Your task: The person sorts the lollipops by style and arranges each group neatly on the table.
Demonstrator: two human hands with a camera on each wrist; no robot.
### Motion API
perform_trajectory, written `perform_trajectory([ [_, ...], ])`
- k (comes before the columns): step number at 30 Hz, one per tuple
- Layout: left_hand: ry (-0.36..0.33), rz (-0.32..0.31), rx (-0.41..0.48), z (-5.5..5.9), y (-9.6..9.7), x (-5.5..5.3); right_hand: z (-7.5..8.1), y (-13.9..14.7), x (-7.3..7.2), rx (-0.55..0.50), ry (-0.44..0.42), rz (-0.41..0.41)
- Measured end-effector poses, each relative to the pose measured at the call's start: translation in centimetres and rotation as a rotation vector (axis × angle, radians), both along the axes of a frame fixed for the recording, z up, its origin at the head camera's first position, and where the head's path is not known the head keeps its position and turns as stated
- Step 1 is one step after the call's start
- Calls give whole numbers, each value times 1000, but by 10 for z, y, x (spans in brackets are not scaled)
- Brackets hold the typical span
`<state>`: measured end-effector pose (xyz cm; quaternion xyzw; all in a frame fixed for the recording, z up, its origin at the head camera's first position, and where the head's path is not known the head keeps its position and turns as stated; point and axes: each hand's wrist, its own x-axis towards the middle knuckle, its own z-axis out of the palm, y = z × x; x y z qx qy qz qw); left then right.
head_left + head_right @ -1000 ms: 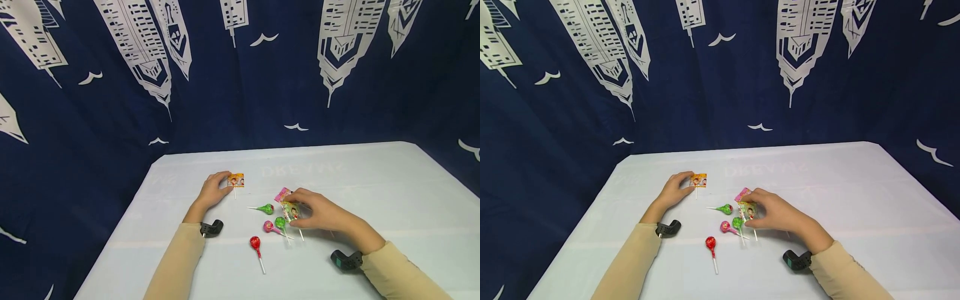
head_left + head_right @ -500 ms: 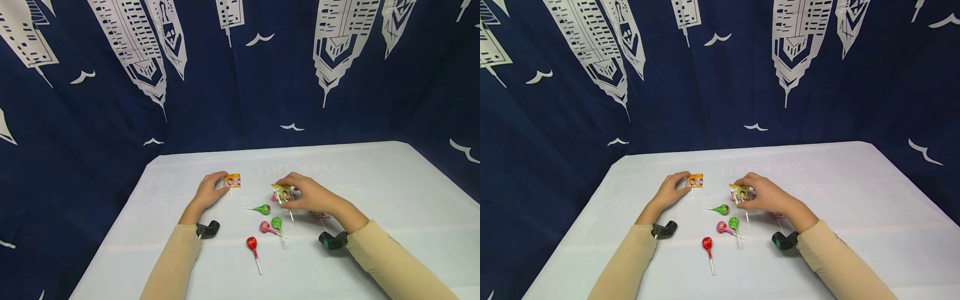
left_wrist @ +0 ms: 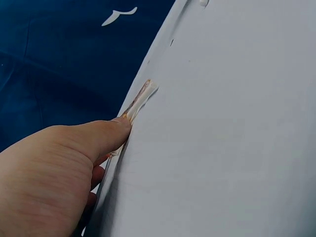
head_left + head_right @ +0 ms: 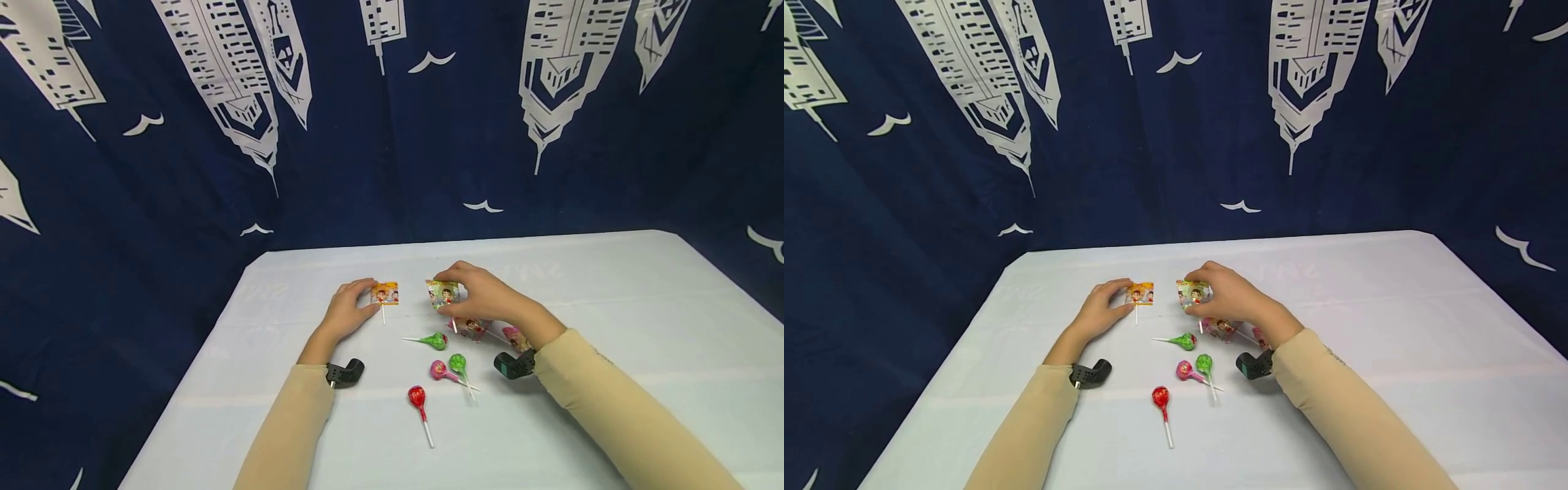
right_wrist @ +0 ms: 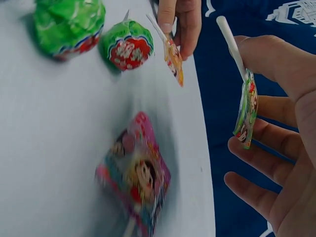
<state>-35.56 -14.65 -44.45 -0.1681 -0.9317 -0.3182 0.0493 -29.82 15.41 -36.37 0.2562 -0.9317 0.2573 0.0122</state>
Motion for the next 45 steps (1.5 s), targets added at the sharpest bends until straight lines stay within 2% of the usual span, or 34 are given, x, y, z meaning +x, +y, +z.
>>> perform_trajectory([
  [9, -3, 6, 7, 0, 0, 0, -2, -26, -17, 13, -20, -14],
  [21, 5, 4, 10, -3, 2, 0, -19, -45, -43, 34, -53, -59],
  [28, 16, -2, 13, -3, 3, 0, -26, -52, -50, 88, -82, -95],
  [45, 12, 6, 6, -2, 0, 0, -37, -66, -59, 201, -47, -150],
])
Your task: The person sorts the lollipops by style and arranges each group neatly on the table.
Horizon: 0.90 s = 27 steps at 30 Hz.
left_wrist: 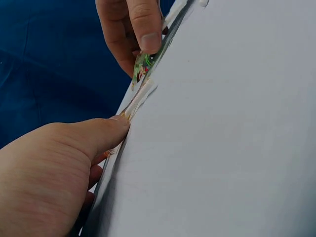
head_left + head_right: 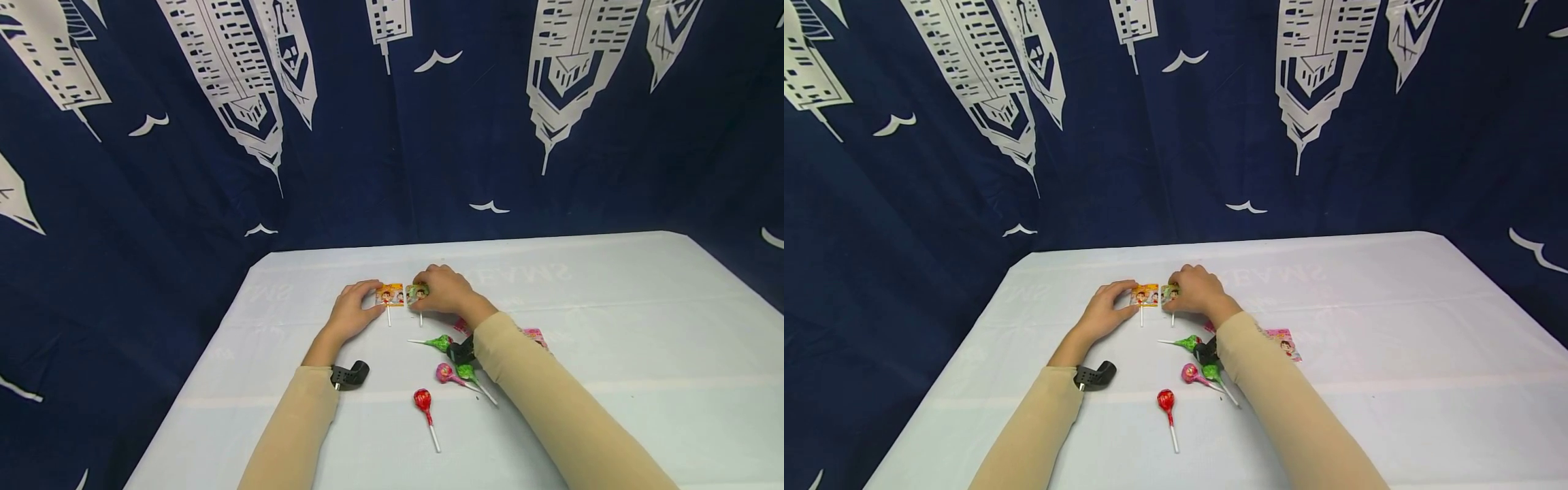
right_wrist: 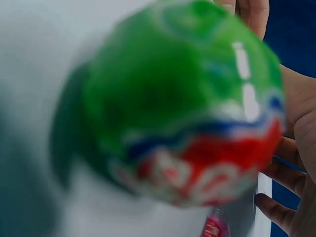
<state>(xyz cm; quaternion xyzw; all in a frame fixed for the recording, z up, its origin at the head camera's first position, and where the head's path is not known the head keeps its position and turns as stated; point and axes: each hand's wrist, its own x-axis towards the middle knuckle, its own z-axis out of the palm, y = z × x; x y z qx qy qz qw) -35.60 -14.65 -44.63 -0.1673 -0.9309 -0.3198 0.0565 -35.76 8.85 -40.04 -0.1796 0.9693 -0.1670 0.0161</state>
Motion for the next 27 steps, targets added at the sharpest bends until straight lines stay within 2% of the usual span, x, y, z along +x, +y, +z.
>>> perform_trajectory([
  [11, 3, 0, 0, 1, 0, 1, -6, -3, 1, 15, 44, -12],
  [27, 2, -2, -15, 1, 1, 0, -8, -5, 2, 15, 49, -25],
])
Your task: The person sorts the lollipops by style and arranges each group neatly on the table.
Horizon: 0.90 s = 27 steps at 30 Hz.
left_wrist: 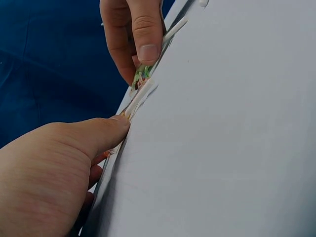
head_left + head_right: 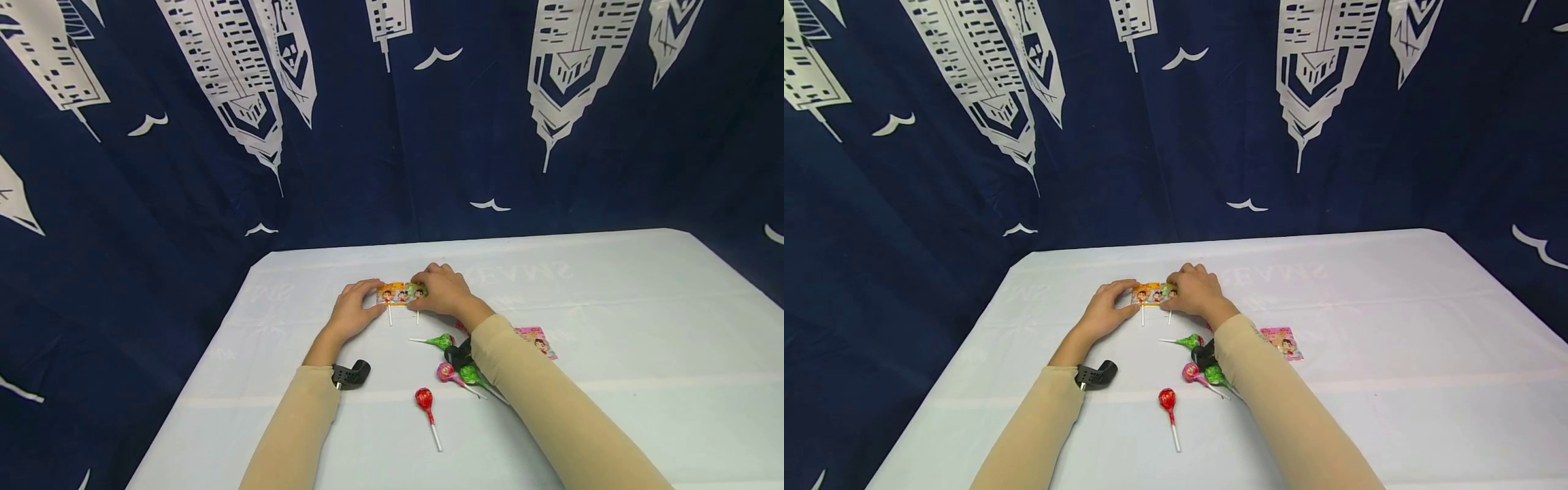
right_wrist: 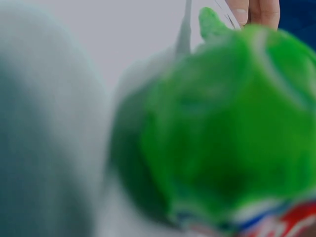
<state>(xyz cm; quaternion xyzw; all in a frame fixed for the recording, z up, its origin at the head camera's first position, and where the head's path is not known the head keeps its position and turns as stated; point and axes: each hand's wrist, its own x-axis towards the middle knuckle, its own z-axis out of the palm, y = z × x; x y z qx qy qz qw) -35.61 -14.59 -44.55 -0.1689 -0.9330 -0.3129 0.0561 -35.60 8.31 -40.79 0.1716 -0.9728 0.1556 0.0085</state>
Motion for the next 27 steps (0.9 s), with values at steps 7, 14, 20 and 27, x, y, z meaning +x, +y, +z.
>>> perform_trajectory([
  [7, -4, 7, 2, 0, 1, 1, -1, 1, 0, -8, -9, 0],
  [14, -11, 10, 3, 1, 1, 1, 0, 4, 0, -38, -21, 16],
  [20, -2, 4, 0, 0, 1, 0, 2, 9, 1, -101, -42, 40],
  [27, 6, 2, 4, 0, 1, 0, 4, 15, 3, -156, -35, 72],
])
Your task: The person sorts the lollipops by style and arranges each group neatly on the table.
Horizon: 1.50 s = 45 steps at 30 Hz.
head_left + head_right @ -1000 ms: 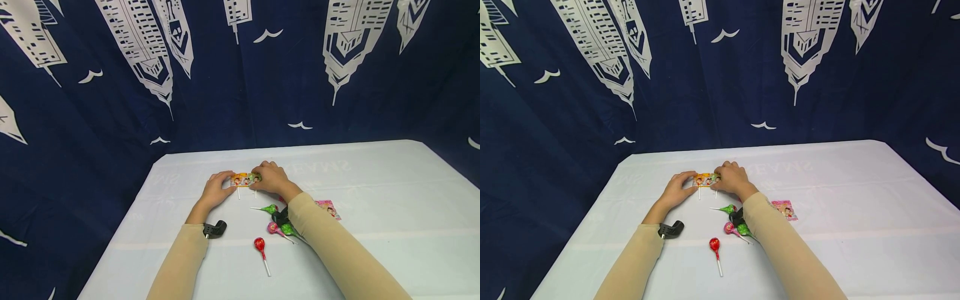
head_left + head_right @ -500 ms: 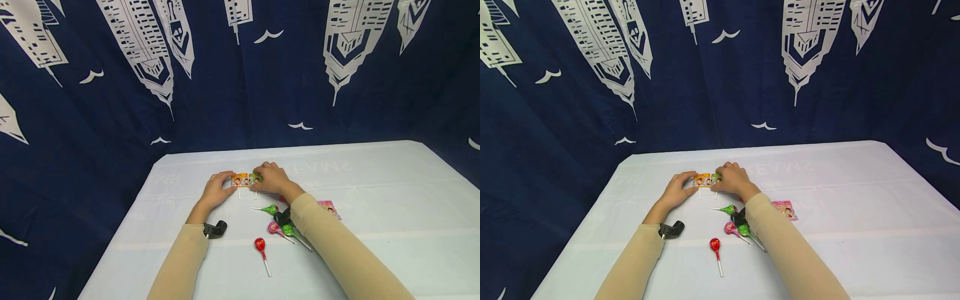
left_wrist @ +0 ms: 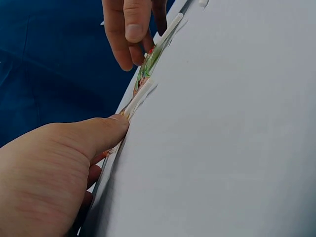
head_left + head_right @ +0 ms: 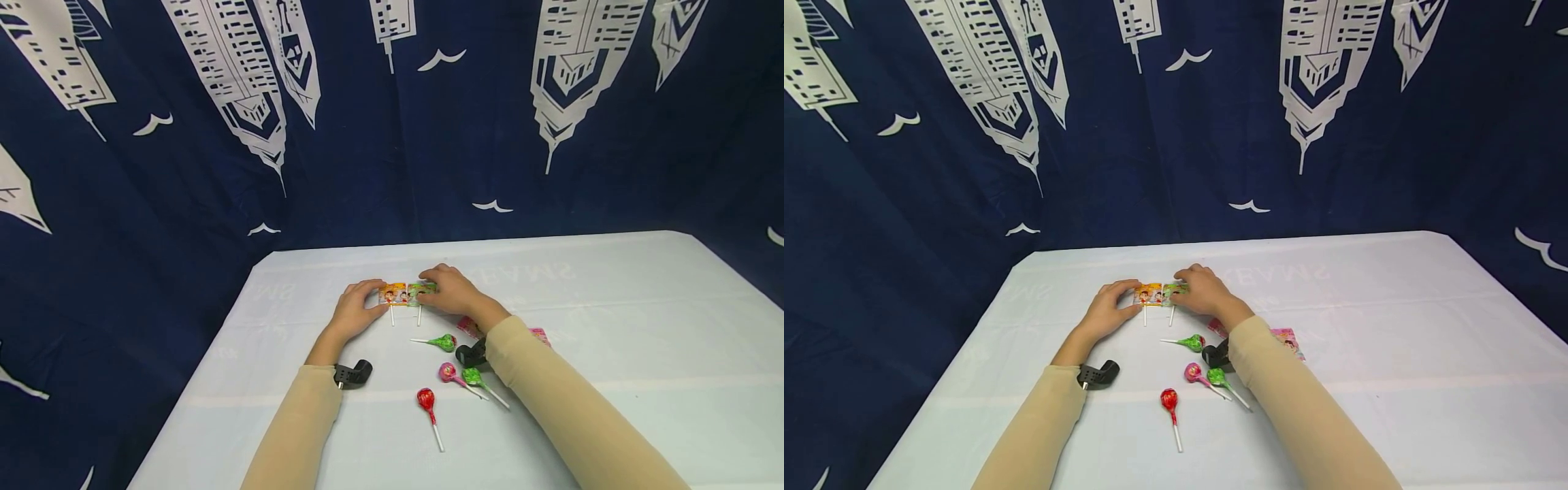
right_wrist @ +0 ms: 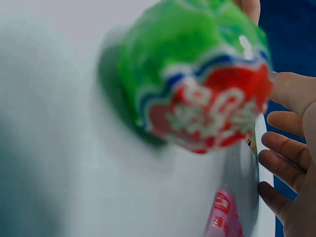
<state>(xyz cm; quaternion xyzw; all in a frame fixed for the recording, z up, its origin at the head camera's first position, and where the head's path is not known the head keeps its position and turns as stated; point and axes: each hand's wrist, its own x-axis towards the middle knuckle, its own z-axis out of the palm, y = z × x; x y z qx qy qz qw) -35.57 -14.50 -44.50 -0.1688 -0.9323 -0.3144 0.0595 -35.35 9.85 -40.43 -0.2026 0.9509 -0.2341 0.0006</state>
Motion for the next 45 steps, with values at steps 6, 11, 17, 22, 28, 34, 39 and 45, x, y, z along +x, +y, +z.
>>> perform_trajectory([
  [6, 7, -5, 10, 1, 1, 1, 5, 4, 5, -37, 7, 3],
  [11, 4, -2, 14, 2, 1, 2, 9, 9, 10, -67, 32, 21],
  [17, 5, 0, 12, 1, -1, 1, 14, 16, 19, -118, 59, 60],
  [22, 0, 2, 12, 1, -2, 1, 19, 21, 29, -149, 58, 71],
  [28, -14, 3, 26, 1, -2, 0, 28, 30, 46, -188, 72, 90],
  [34, -17, 8, 19, 0, -1, 0, 32, 41, 61, -205, 115, 113],
  [39, -16, 11, 17, 0, -1, 0, 35, 50, 73, -210, 118, 119],
  [45, -15, 10, 19, 0, 0, 0, 32, 62, 85, -210, 130, 130],
])
